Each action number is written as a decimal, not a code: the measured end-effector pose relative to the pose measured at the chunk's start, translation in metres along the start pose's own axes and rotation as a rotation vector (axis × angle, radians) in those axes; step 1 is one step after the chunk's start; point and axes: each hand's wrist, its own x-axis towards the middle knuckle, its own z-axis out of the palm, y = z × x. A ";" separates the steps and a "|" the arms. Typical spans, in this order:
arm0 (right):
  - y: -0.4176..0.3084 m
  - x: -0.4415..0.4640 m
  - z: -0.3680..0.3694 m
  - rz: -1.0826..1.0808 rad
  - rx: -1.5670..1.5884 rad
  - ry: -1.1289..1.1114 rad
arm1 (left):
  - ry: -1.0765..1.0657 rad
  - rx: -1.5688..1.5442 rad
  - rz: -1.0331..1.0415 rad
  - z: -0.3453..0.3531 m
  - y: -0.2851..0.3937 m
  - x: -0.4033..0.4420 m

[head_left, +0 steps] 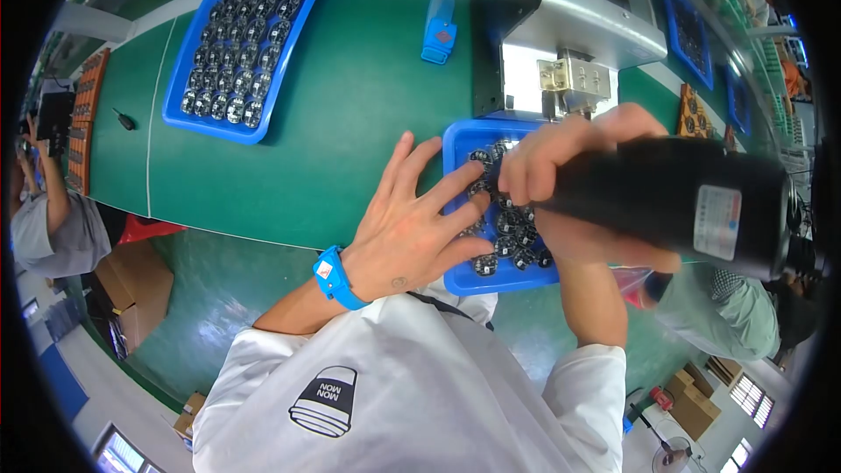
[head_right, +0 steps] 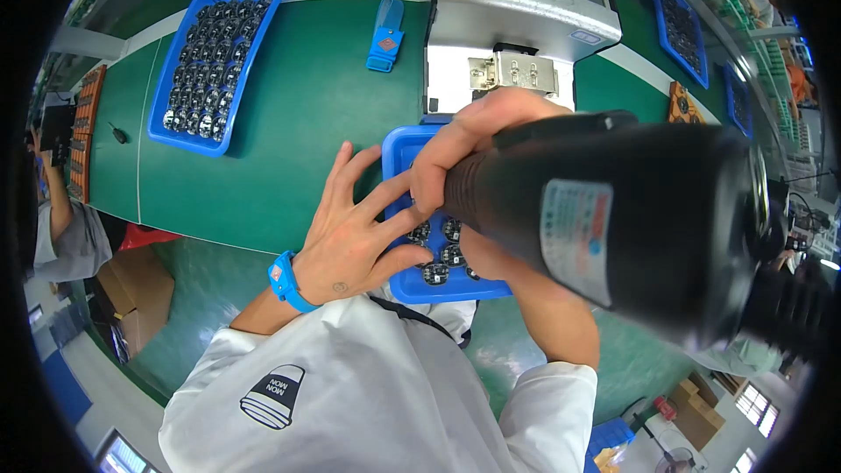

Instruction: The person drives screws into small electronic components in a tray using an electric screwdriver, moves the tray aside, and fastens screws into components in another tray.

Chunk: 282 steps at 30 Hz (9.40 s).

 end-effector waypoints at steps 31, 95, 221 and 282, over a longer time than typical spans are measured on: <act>-0.077 0.112 -0.100 -0.435 -0.127 0.836 | -0.003 -0.014 -0.004 -0.001 0.000 -0.005; -0.008 -0.003 0.011 0.268 -0.135 0.108 | -0.002 -0.077 -0.008 -0.001 -0.005 -0.001; -0.044 0.022 -0.013 0.010 0.049 0.067 | 0.026 -0.055 -0.100 0.000 0.000 -0.001; -0.052 0.048 -0.045 -0.269 -0.318 -0.066 | 0.108 0.079 0.032 -0.001 0.005 -0.015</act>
